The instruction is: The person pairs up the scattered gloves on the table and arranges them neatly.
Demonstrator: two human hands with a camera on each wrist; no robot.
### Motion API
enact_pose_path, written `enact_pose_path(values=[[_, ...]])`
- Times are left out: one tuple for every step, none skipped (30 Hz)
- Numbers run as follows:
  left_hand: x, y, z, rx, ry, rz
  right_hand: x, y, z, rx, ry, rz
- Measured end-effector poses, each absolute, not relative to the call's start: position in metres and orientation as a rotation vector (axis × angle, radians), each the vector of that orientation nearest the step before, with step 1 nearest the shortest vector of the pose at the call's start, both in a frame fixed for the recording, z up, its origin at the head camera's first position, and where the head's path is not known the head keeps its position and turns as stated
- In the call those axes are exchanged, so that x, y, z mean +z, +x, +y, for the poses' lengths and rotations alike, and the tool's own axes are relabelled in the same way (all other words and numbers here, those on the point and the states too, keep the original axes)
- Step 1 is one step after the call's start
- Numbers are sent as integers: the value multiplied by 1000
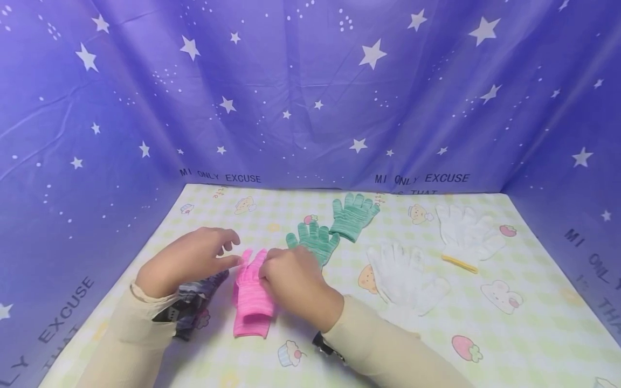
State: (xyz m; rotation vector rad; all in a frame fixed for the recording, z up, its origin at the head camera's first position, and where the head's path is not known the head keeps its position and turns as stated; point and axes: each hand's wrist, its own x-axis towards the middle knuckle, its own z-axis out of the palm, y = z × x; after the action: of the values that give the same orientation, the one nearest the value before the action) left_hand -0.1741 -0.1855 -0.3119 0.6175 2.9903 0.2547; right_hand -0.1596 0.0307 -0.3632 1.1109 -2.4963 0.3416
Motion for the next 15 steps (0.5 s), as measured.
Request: enact_pose_path(values=[[-312, -175, -185, 258, 613, 2978, -365, -160, 30, 335, 1114, -2498], [-313, -175, -184, 258, 608, 2966, -366, -159, 29, 330, 1115, -2503], [-313, -176, -183, 258, 603, 2957, -367, -159, 28, 327, 1117, -2509], [-314, -176, -183, 257, 601, 2949, -369, -159, 28, 326, 1120, -2514], [-315, -177, -182, 253, 603, 2941, -370, -159, 27, 327, 1121, -2519], [-315, -177, -181, 251, 602, 2935, -372, -159, 27, 332, 1124, -2525], [-316, -177, -180, 250, 593, 2930, -373, -158, 26, 333, 1125, -2528], [-316, -178, -180, 245, 586, 2924, -374, -158, 26, 336, 1129, -2532], [-317, -178, -179, 244, 582, 2918, -376, -158, 25, 343, 1133, -2533], [-317, -178, -178, 244, 576, 2911, -377, -158, 25, 347, 1141, -2535], [-318, -178, -178, 244, 571, 2902, -378, -157, 25, 347, 1146, -2536], [-319, -178, -177, 240, 564, 2895, -380, -157, 24, 348, 1151, -2537], [-319, -179, -177, 236, 565, 2888, -381, -157, 24, 347, 1157, -2539], [-320, -179, -177, 234, 569, 2882, -382, -156, 23, 352, 1163, -2540], [-322, -179, -176, 234, 584, 2875, -383, -156, 23, 355, 1166, -2543]])
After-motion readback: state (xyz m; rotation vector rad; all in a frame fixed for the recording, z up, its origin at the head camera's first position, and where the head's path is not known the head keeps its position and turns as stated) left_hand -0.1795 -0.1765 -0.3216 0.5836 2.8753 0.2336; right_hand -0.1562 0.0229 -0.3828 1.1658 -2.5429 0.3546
